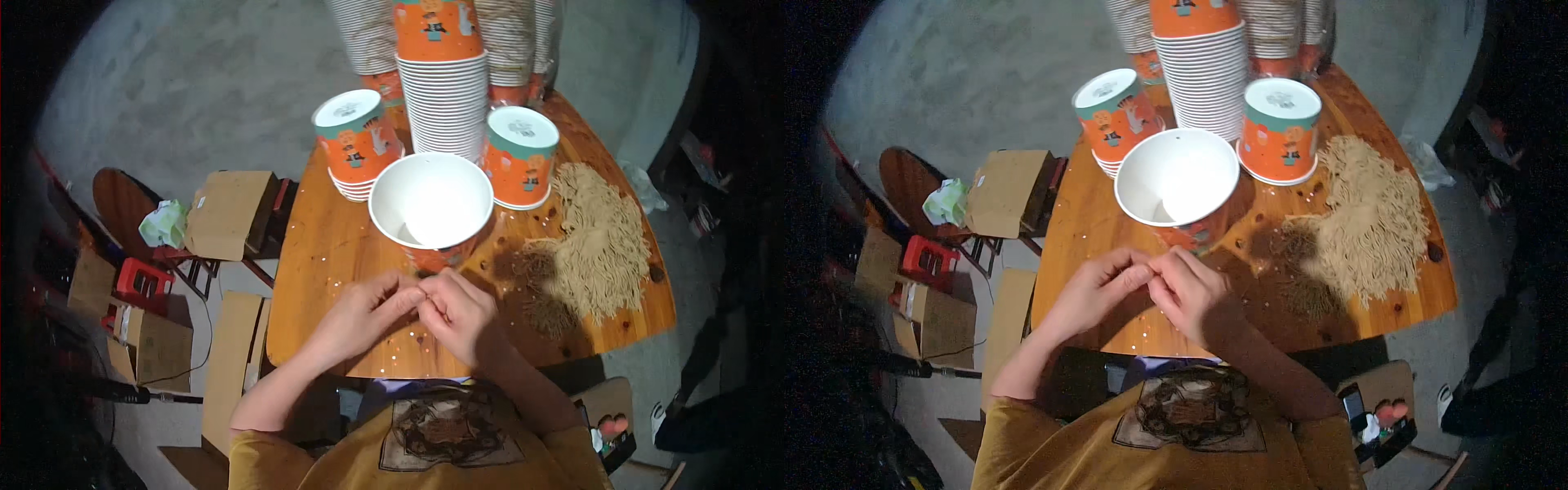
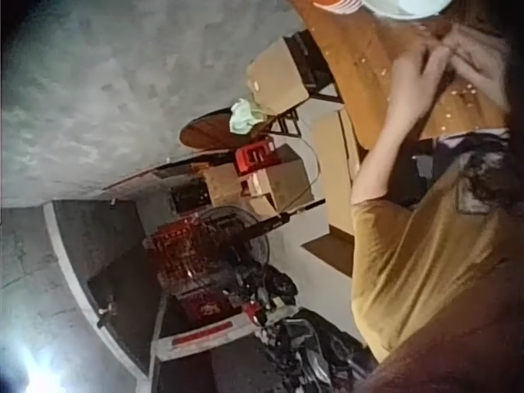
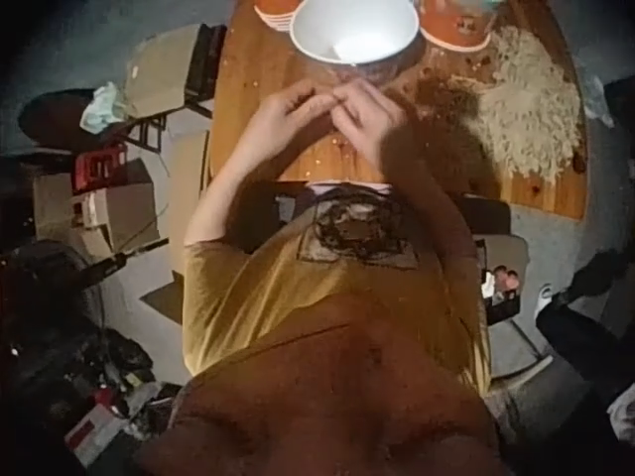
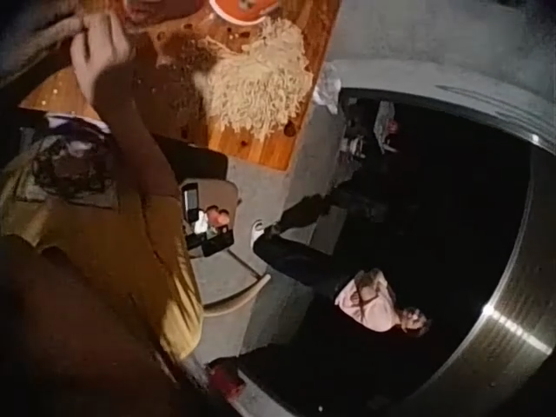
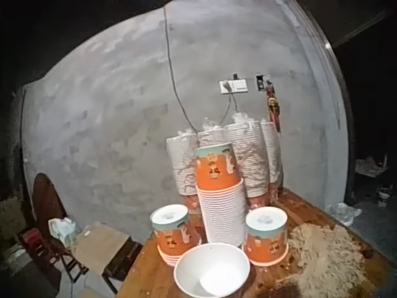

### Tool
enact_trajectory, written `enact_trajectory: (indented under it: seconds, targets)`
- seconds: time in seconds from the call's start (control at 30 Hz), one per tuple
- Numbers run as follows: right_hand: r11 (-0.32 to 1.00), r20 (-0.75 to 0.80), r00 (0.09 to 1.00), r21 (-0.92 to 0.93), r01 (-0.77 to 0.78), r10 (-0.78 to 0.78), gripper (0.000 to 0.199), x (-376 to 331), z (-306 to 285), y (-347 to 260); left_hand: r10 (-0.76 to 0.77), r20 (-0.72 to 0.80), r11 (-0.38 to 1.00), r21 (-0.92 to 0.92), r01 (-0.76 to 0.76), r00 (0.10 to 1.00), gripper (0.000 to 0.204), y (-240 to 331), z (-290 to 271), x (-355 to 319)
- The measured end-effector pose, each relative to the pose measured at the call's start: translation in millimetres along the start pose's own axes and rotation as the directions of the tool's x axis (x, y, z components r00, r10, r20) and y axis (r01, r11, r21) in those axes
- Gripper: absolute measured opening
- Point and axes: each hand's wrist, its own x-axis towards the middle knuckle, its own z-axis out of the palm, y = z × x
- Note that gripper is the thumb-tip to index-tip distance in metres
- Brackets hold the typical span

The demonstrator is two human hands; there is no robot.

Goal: The recorder is sorting rubber bands and preparing stacks of themed paper cups for packaging on a wooden table.

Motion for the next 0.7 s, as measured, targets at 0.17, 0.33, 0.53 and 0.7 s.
enact_trajectory:
  seconds: [0.17, 0.33, 0.53, 0.7]
  targets:
    - [0.994, 0.145, 0.989, 0.106, -0.005, -0.011, 0.014, -8, 6, -6, -0.369, 0.285, 0.909, -0.087, 0.407, 0.885, 0.037, 3, -17, -19]
    - [0.983, 0.179, 0.976, 0.156, 0.093, -0.12, 0.009, -4, 25, -15, -0.479, 0.455, 0.761, -0.211, 0.614, 0.751, 0.039, -1, -38, -40]
    - [0.916, 0.136, 0.952, 0.339, 0.215, -0.274, 0.009, 21, 65, -43, -0.539, 0.112, 0.802, -0.235, 0.549, 0.835, 0.026, 21, -77, -81]
    - [0.918, 0.226, 0.944, 0.368, 0.146, -0.24, 0.011, 7, 55, -43, -0.534, 0.159, 0.791, -0.253, 0.557, 0.83, 0.019, 19, -73, -94]
